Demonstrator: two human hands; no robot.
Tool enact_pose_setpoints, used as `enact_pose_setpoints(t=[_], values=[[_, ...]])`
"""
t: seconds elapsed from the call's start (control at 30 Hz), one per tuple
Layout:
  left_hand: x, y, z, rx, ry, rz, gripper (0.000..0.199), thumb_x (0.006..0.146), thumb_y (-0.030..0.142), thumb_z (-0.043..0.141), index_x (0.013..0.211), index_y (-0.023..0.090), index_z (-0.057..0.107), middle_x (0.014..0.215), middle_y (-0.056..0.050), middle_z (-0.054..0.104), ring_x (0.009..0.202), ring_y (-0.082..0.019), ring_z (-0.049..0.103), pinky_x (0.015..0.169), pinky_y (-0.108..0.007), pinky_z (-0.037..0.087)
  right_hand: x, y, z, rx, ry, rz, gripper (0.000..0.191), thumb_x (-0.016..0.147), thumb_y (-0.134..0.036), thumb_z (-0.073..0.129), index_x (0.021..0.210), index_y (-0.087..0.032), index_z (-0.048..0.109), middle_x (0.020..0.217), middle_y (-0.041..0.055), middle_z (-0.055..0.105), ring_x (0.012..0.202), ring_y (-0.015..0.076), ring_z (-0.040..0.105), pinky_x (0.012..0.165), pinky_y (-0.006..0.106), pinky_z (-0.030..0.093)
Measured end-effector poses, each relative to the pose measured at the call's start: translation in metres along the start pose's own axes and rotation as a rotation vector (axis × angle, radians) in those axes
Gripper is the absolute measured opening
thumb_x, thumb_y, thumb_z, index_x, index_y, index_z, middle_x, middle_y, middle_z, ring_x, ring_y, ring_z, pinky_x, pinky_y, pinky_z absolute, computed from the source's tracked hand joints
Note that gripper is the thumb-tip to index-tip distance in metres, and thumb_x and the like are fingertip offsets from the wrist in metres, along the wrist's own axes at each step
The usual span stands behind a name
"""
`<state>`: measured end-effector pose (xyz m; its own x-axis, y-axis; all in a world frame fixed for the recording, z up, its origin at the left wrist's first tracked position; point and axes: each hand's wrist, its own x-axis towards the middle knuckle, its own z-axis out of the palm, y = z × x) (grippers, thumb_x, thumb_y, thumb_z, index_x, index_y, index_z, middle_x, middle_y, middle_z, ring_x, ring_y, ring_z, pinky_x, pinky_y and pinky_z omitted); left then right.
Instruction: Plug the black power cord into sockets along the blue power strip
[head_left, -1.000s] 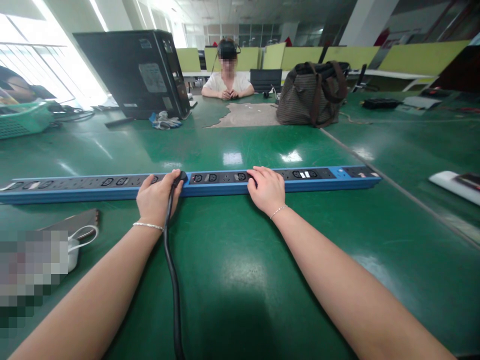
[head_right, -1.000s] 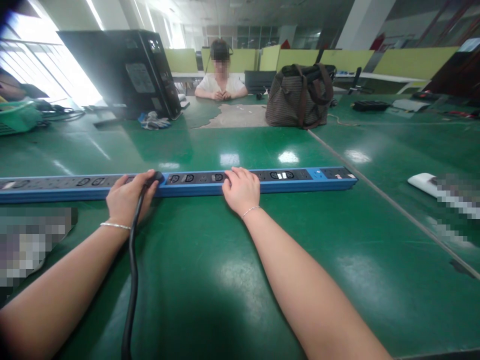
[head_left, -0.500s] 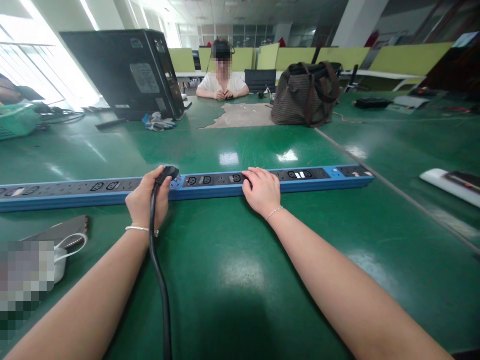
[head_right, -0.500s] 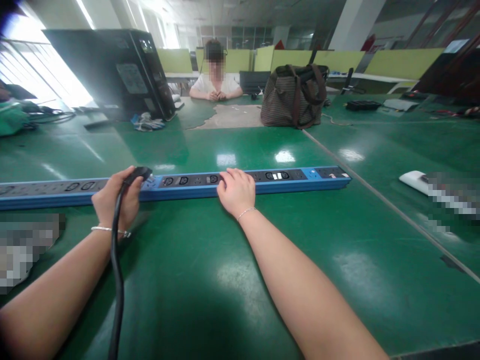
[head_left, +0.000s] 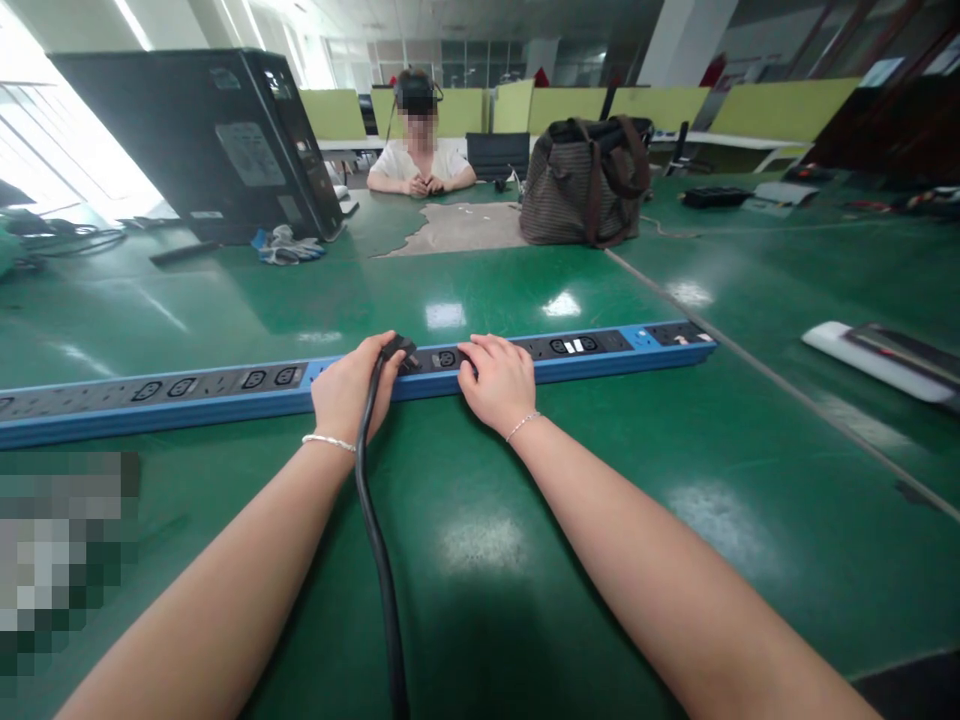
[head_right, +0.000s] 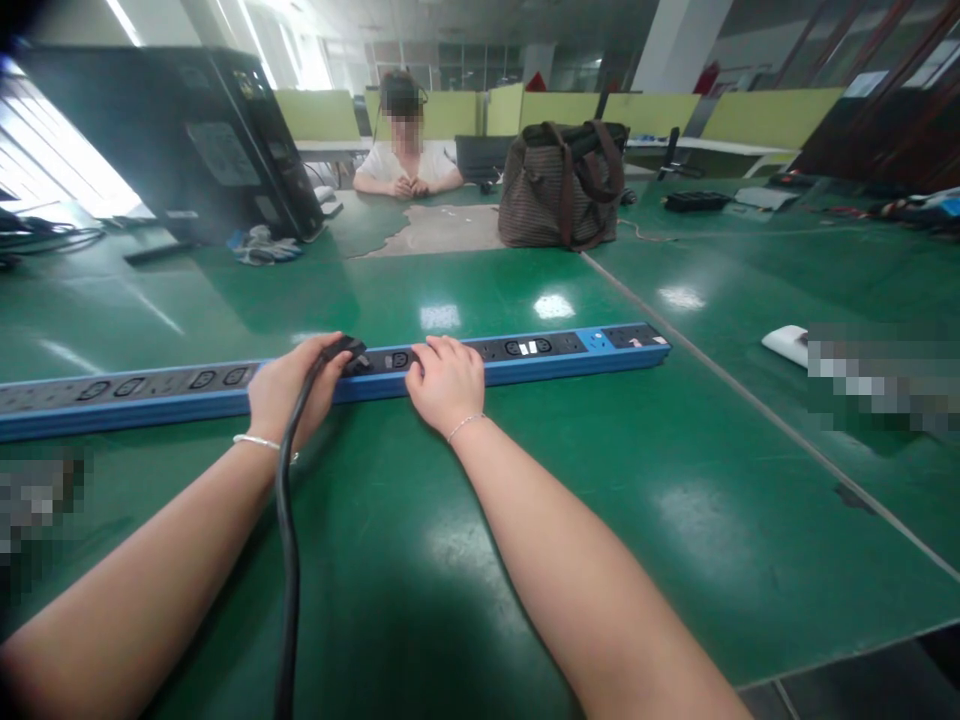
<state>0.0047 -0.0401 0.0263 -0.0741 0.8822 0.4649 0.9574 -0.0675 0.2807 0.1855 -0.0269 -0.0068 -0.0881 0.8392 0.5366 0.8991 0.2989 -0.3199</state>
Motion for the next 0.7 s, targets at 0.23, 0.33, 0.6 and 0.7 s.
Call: enact_pose_setpoints(t=[0.23, 0.33, 0.6, 0.7], values=[[-0.0012, 0.0019, 0.0009, 0.01, 0.002, 0.038, 0.041, 0.089, 0.048, 0.044, 0.123, 0.03, 0.058, 0.104, -0.007, 0.071, 0.086, -0.024, 0.067, 0.074, -0.033, 0.047, 0.0002, -0.0003, 0.0001, 0.01, -0.007, 0.005, 0.033, 0.089, -0.028, 0.042, 0.112, -0.025, 0.065, 0.126, 0.0033, 0.061, 0.122, 0.0224, 0.047, 0.102, 0.04, 0.031], [-0.0026, 0.0058, 0.0002, 0.042, 0.003, 0.064, 0.042, 0.089, 0.047, 0.044, 0.124, 0.029, 0.057, 0.103, -0.007, 0.071, 0.086, -0.024, 0.067, 0.074, -0.033, 0.047, 0.0002, -0.0008, 0.0003, 0.009, 0.005, 0.009, 0.032, 0.089, -0.028, 0.043, 0.111, -0.025, 0.065, 0.126, 0.0033, 0.061, 0.122, 0.0226, 0.047, 0.101, 0.04, 0.031], [-0.0053, 0.0065, 0.0027, 0.12, 0.021, 0.114, 0.044, 0.089, 0.048, 0.04, 0.123, 0.026, 0.059, 0.098, -0.008, 0.072, 0.083, -0.025, 0.067, 0.071, -0.032, 0.044, 0.0004, -0.0017, 0.0002, 0.006, 0.009, 0.015, 0.032, 0.088, -0.028, 0.043, 0.111, -0.025, 0.066, 0.125, 0.0034, 0.062, 0.121, 0.0231, 0.048, 0.101, 0.041, 0.031], [-0.0051, 0.0037, 0.0046, 0.137, 0.037, 0.155, 0.045, 0.09, 0.049, 0.039, 0.123, 0.025, 0.059, 0.1, -0.009, 0.072, 0.083, -0.025, 0.067, 0.069, -0.032, 0.043, 0.0005, -0.0017, 0.0, 0.014, 0.013, 0.014, 0.032, 0.088, -0.028, 0.043, 0.11, -0.025, 0.066, 0.125, 0.0033, 0.062, 0.12, 0.0229, 0.048, 0.101, 0.041, 0.031]])
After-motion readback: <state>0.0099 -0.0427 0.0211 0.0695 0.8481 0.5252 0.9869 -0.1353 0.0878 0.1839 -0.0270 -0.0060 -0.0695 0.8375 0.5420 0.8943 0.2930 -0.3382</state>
